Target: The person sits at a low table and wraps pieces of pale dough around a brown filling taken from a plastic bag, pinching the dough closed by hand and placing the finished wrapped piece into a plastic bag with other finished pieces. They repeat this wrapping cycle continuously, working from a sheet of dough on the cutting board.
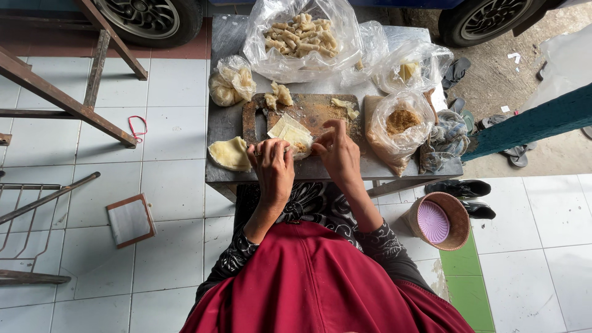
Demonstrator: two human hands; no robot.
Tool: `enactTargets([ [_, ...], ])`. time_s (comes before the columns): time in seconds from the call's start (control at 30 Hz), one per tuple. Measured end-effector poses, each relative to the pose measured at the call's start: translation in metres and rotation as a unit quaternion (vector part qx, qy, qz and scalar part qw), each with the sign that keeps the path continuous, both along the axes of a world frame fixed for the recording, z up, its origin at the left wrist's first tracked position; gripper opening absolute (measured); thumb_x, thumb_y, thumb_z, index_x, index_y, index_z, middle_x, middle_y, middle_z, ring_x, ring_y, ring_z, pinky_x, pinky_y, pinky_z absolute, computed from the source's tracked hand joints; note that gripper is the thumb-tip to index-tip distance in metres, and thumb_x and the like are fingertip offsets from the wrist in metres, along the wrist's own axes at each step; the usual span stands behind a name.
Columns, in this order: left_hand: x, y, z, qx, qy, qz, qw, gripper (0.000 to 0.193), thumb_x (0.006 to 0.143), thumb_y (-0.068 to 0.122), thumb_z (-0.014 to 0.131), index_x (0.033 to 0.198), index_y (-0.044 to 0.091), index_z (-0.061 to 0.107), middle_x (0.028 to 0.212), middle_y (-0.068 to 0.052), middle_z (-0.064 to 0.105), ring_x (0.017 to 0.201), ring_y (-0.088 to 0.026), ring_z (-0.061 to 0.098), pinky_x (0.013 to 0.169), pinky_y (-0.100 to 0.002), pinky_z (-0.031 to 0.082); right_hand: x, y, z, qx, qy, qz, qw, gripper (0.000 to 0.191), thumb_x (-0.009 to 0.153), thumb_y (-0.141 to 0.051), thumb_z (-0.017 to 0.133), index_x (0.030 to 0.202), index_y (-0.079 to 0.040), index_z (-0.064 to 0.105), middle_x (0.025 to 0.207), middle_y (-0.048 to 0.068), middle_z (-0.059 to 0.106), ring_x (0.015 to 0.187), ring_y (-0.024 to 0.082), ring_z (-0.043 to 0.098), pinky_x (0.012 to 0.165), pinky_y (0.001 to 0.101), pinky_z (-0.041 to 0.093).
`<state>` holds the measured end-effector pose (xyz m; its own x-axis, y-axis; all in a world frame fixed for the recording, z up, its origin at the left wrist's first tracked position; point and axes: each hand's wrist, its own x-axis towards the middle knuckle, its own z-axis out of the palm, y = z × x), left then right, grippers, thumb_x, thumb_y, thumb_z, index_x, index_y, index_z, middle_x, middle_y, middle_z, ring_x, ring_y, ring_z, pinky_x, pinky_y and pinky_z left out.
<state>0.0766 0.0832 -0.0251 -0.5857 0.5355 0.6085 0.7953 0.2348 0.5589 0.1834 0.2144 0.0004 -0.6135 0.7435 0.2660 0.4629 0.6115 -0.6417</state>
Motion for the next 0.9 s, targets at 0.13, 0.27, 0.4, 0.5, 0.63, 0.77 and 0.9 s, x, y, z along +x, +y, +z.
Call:
enactTargets([
  [0.13, 0.000, 0.000, 0.001, -0.015, 0.002, 0.010, 1.000, 0.020, 0.087, 0.011, 0.078, 0.101, 0.011, 0.064, 0.120, -0.005, 0.059, 0.117, -0.026, 0.056, 0.113, -0.057, 0.028, -0.004, 0.002, 0.000, -0.073, 0.006, -0.007, 0.997, 0.050, 0.084, -0.009, 0.083, 0.122, -0.012, 0.050, 0.080, 0.004, 0.074, 0.070, 0.016, 0.070, 0.065, 0.0315, 0.055],
  [0.27, -0.001, 0.001, 0.000, -0.014, 0.012, 0.012, 1.000, 0.020, 0.087, 0.011, 0.079, 0.100, 0.011, 0.064, 0.124, -0.006, 0.058, 0.120, -0.027, 0.055, 0.114, -0.059, 0.027, -0.003, 0.008, 0.001, -0.168, 0.076, 0.037, 0.982, 0.049, 0.085, -0.004, 0.079, 0.122, -0.010, 0.048, 0.084, 0.002, 0.075, 0.079, 0.012, 0.075, 0.070, 0.0273, 0.059],
  [0.4, 0.000, 0.001, 0.000, -0.014, 0.008, 0.014, 1.000, 0.018, 0.087, 0.011, 0.079, 0.100, 0.011, 0.065, 0.125, -0.006, 0.058, 0.122, -0.026, 0.055, 0.114, -0.060, 0.026, -0.002, 0.008, -0.002, -0.182, 0.113, 0.051, 0.975, 0.051, 0.088, -0.002, 0.078, 0.125, -0.008, 0.045, 0.093, 0.009, 0.073, 0.086, 0.015, 0.075, 0.073, 0.0290, 0.062],
  [0.5, 0.000, 0.001, 0.000, -0.015, 0.006, 0.014, 1.000, 0.018, 0.087, 0.012, 0.078, 0.099, 0.011, 0.065, 0.126, -0.006, 0.057, 0.122, -0.026, 0.055, 0.114, -0.061, 0.026, -0.004, 0.005, -0.005, -0.164, 0.082, 0.029, 0.983, 0.057, 0.083, -0.003, 0.083, 0.126, -0.008, 0.045, 0.098, 0.010, 0.076, 0.087, 0.016, 0.077, 0.072, 0.0296, 0.062],
  [0.63, -0.001, 0.001, 0.000, -0.016, 0.005, 0.014, 1.000, 0.018, 0.087, 0.012, 0.079, 0.099, 0.011, 0.066, 0.126, -0.006, 0.057, 0.122, -0.026, 0.055, 0.114, -0.061, 0.026, -0.008, 0.002, -0.007, -0.177, 0.111, 0.010, 0.978, 0.055, 0.085, -0.002, 0.081, 0.127, -0.008, 0.045, 0.097, 0.013, 0.076, 0.084, 0.018, 0.077, 0.071, 0.0288, 0.063],
  [0.77, 0.000, 0.002, 0.000, -0.003, 0.011, 0.020, 1.000, 0.014, 0.089, 0.010, 0.078, 0.096, 0.010, 0.066, 0.128, -0.007, 0.056, 0.123, -0.026, 0.055, 0.115, -0.061, 0.026, -0.014, -0.005, -0.011, -0.144, 0.113, 0.035, 0.983, 0.055, 0.086, -0.004, 0.080, 0.128, -0.008, 0.044, 0.095, 0.013, 0.077, 0.083, 0.017, 0.077, 0.068, 0.0274, 0.064],
  [0.9, 0.000, 0.000, 0.002, -0.020, 0.023, 0.015, 0.999, 0.011, 0.087, 0.009, 0.077, 0.093, 0.009, 0.068, 0.133, -0.007, 0.055, 0.127, -0.027, 0.053, 0.116, -0.065, 0.022, -0.018, -0.015, -0.013, -0.051, 0.085, 0.086, 0.991, 0.049, 0.090, -0.009, 0.079, 0.126, -0.007, 0.046, 0.097, 0.011, 0.078, 0.081, 0.018, 0.078, 0.066, 0.0293, 0.062],
])
